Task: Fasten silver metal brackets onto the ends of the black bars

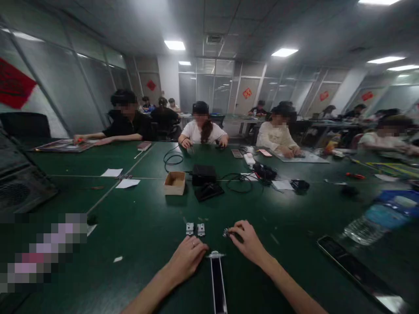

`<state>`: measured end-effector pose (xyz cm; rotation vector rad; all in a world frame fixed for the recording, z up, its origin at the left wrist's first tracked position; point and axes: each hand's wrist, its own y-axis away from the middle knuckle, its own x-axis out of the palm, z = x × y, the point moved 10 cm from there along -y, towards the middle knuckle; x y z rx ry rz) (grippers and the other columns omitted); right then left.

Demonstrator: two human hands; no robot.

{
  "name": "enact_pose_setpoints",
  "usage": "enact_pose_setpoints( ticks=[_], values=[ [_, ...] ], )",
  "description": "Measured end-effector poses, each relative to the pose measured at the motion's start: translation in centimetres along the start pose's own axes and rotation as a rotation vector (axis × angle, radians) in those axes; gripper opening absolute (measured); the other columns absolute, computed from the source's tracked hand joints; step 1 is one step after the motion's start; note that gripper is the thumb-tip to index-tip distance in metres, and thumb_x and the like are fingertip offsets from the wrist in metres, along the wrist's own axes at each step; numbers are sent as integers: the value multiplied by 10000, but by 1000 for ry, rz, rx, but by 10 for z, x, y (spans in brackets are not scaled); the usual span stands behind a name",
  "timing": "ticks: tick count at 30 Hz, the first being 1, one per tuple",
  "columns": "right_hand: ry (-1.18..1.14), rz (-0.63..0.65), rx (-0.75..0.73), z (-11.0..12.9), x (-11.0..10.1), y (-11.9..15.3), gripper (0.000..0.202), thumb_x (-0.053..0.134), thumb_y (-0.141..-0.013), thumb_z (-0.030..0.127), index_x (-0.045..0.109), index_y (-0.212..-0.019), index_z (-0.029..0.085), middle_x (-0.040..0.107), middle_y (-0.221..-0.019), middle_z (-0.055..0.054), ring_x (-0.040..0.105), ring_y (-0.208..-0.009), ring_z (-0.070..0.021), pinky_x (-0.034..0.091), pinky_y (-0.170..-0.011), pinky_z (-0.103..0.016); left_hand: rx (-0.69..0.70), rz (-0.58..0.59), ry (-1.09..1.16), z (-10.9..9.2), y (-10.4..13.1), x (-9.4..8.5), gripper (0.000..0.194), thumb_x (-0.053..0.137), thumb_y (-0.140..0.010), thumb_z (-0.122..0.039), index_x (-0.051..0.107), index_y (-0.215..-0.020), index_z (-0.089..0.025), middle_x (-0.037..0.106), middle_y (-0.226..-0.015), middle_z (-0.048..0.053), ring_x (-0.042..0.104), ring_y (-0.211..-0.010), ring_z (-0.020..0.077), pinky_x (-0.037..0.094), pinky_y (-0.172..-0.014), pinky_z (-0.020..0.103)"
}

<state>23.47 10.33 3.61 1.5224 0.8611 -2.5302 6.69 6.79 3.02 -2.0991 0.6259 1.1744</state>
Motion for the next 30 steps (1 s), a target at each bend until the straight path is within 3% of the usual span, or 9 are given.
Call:
enact_pose_setpoints(
  ticks=[5, 10, 16, 22, 30],
  values=[
    [27, 28, -8, 2, -2, 2, 151, 536, -874, 195, 656, -962, 224, 574, -917, -60, 544, -849, -199, 435, -733, -342, 7, 21, -4, -12, -4, -11, 160, 415, -932, -203, 569, -975, -194, 622, -914, 46, 549, -829, 187, 381, -748, 321],
    [27, 55, -17, 1, 2, 2, 165, 478, -914, 213, 639, -948, 212, 581, -937, -69, 547, -852, -204, 446, -750, -363, 39, 83, 2, -21, -5, -11, 122, 447, -930, -221, 562, -966, -200, 617, -919, 27, 545, -840, 176, 362, -752, 316],
    [-99, 64, 62, -6, 4, 1, 183, 398, -943, 192, 581, -929, 196, 571, -958, -70, 542, -874, -200, 469, -768, -365, 8, 98, -45, -16, -5, -7, 99, 444, -930, -215, 540, -920, -193, 595, -882, 32, 528, -799, 179, 355, -722, 312],
    [-273, 40, 120, -9, 0, 2, 221, 339, -961, 226, 557, -944, 197, 574, -881, -55, 562, -761, -173, 504, -662, -307, -42, 40, -55, -9, -3, -8, 111, 403, -933, -189, 514, -925, -187, 576, -906, 53, 519, -838, 198, 384, -744, 319],
    [-324, 80, 50, 29, 5, 5, 195, 403, -925, 202, 570, -1025, 203, 599, -932, -62, 594, -808, -178, 521, -691, -306, -158, 21, -19, 9, -4, -4, 138, 379, -947, -199, 515, -927, -187, 580, -936, 59, 531, -842, 198, 409, -752, 331]
  ],
)
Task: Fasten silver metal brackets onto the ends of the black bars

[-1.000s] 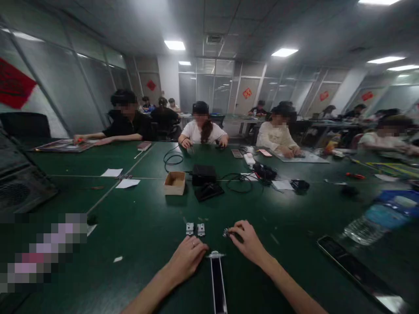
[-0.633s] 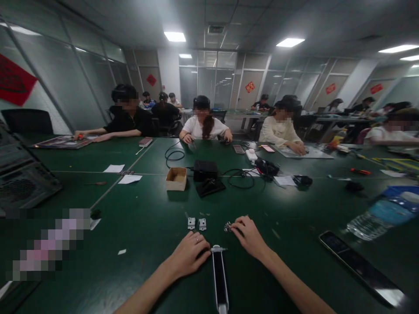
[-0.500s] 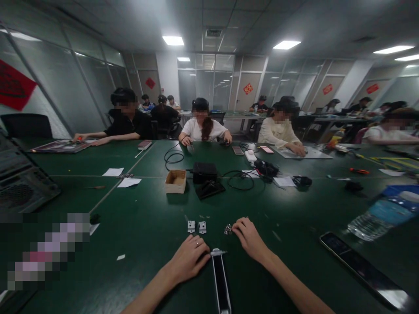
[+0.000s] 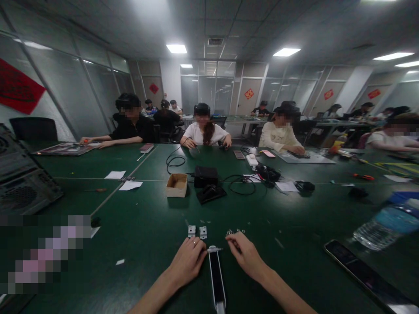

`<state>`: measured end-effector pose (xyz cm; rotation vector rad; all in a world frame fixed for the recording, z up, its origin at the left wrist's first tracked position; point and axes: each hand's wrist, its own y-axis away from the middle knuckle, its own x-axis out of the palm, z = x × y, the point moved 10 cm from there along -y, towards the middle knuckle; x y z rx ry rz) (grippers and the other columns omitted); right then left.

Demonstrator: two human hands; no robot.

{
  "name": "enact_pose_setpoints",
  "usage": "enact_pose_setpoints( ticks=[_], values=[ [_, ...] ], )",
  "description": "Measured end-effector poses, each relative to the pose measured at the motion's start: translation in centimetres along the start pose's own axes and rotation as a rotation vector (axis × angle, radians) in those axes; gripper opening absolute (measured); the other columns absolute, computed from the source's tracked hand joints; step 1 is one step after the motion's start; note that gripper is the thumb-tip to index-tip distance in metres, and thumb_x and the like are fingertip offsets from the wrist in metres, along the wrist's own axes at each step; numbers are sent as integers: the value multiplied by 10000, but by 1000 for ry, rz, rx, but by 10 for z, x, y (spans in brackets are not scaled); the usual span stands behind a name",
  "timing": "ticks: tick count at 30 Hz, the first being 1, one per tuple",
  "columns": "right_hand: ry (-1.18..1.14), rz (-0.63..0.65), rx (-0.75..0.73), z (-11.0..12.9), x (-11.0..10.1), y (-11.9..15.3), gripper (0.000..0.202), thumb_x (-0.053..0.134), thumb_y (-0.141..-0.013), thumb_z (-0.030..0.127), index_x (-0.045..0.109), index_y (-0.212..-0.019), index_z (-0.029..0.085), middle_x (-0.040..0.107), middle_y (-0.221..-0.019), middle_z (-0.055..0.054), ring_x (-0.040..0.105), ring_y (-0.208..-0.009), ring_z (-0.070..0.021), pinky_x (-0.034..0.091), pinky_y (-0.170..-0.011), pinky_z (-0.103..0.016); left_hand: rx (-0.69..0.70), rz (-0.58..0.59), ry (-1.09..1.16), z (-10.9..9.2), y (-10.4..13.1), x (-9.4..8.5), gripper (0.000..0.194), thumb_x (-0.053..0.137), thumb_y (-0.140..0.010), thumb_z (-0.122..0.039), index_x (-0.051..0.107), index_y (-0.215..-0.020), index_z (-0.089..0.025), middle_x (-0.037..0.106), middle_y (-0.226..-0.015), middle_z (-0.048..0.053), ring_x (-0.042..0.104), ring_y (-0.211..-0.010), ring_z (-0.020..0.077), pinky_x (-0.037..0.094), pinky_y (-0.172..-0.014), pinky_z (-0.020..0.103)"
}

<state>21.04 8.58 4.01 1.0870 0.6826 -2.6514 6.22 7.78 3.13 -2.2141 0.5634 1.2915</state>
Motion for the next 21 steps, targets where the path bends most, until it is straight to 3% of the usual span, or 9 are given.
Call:
enact_pose_setpoints(
  ticks=[12, 21],
  values=[
    [-47, 82, 37, 13, 12, 0, 179, 483, -863, 134, 599, -986, 195, 594, -936, -48, 587, -810, -162, 516, -699, -279, 10, 9, 0, 2, 0, 2, 146, 385, -953, -213, 529, -944, -191, 582, -941, 52, 531, -862, 200, 409, -762, 335],
    [-46, 108, 3, 19, 10, -2, 184, 447, -904, 171, 608, -988, 200, 605, -942, -63, 580, -855, -182, 513, -740, -316, 26, 0, 10, 0, -1, 0, 162, 374, -965, -217, 533, -949, -185, 582, -946, 58, 526, -867, 199, 410, -775, 337]
  ],
)
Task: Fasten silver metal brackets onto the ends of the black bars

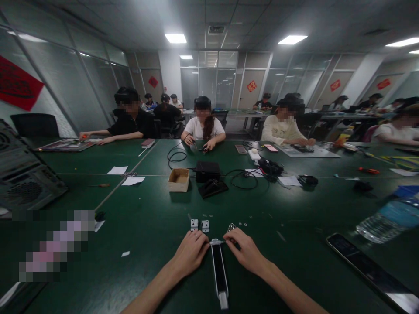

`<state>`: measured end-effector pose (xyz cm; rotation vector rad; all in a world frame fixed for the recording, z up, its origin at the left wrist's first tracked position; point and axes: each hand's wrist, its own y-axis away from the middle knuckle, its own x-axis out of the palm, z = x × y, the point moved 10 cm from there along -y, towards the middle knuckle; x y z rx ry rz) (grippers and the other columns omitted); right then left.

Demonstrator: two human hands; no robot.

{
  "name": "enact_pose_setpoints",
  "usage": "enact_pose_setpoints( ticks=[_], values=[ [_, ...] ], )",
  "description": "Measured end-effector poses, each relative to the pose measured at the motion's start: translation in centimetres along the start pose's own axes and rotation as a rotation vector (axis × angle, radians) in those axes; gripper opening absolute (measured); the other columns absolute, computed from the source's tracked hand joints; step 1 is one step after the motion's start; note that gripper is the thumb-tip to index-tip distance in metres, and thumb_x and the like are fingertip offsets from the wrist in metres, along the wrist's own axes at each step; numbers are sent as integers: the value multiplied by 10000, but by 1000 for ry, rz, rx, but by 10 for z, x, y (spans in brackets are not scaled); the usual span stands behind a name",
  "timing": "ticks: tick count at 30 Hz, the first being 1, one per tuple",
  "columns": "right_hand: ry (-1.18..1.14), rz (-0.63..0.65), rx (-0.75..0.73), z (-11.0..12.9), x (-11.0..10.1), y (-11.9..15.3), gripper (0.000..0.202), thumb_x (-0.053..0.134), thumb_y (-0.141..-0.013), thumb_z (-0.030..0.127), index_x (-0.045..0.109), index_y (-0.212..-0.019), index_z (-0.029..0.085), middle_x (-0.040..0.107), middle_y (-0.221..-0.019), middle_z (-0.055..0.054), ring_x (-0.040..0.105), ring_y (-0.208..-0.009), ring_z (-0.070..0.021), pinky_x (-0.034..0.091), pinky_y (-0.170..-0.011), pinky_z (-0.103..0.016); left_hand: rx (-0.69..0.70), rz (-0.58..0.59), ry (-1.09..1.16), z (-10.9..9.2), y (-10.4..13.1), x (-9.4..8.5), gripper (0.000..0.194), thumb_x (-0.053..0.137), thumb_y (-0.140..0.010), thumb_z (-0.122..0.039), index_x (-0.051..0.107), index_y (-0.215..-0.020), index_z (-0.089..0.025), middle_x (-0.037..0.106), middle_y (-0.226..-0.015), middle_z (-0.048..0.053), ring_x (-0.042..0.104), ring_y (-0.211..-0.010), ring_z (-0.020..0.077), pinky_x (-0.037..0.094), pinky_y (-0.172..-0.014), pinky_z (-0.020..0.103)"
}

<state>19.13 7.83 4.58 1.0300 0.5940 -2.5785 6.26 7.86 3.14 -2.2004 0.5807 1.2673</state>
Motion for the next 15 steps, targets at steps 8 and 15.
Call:
enact_pose_setpoints(
  ticks=[8, 15],
  values=[
    [-8, 40, -25, 2, 2, 1, 175, 472, -901, 167, 616, -993, 204, 616, -965, -62, 580, -900, -192, 512, -786, -333, -8, 10, -13, 0, 0, 2, 142, 394, -958, -209, 534, -945, -186, 584, -941, 55, 528, -878, 201, 405, -774, 334],
    [3, 6, -57, 0, 3, 0, 159, 491, -914, 207, 632, -986, 205, 623, -955, -57, 584, -913, -192, 516, -807, -340, -2, 12, -18, 0, 0, 1, 122, 412, -949, -196, 533, -937, -186, 590, -931, 51, 530, -876, 202, 404, -781, 337]
  ],
)
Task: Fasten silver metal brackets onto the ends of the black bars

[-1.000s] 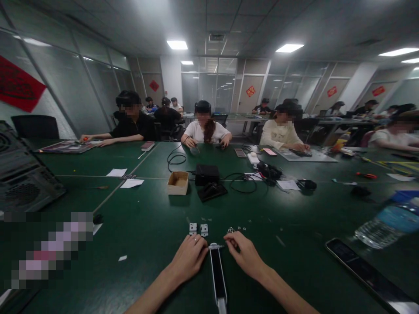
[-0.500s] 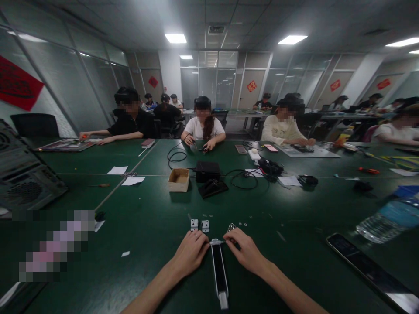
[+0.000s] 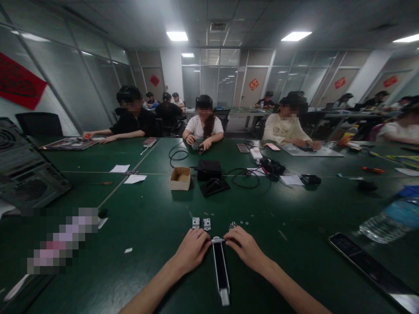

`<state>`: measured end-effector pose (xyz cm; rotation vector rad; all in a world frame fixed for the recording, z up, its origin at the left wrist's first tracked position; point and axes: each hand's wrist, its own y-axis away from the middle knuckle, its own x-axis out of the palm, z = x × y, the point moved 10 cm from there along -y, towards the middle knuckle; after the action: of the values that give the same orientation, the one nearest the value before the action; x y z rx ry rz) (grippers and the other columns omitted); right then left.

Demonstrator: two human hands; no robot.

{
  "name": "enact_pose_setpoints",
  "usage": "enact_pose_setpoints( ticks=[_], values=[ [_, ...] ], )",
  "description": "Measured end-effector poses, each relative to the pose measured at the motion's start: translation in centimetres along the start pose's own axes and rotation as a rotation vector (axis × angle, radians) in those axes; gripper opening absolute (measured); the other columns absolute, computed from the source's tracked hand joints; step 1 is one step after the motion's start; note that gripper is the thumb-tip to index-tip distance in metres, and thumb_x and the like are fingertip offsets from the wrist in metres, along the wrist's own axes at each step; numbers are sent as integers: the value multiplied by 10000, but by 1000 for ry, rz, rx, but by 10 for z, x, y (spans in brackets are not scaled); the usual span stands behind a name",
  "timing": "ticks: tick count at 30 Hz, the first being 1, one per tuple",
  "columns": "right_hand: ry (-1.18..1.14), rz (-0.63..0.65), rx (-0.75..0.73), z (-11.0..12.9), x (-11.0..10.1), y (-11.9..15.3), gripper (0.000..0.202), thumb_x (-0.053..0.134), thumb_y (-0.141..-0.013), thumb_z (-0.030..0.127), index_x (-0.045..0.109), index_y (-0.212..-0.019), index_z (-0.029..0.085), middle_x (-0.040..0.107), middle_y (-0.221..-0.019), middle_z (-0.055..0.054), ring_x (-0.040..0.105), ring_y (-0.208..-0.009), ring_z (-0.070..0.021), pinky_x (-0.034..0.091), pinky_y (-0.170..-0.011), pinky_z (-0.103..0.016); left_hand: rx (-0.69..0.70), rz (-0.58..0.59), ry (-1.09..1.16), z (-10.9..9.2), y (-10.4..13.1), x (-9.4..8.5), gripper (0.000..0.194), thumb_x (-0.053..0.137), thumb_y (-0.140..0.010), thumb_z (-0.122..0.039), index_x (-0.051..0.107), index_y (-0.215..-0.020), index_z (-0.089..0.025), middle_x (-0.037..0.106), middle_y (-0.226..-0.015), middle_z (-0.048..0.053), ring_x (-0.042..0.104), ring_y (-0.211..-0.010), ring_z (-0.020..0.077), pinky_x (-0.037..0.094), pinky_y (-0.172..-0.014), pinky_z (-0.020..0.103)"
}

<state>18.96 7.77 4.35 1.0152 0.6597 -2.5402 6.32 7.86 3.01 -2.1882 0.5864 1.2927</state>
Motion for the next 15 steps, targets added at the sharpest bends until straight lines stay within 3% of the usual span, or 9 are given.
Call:
enact_pose_setpoints(
  ticks=[15],
  values=[
    [-14, 42, 37, 0, 10, -4, 171, 544, -891, 189, 632, -1038, 204, 655, -972, -47, 599, -892, -181, 516, -788, -330, 16, 7, 15, -4, -1, 0, 113, 422, -950, -184, 534, -947, -189, 586, -950, 45, 534, -875, 188, 404, -770, 314]
  ],
)
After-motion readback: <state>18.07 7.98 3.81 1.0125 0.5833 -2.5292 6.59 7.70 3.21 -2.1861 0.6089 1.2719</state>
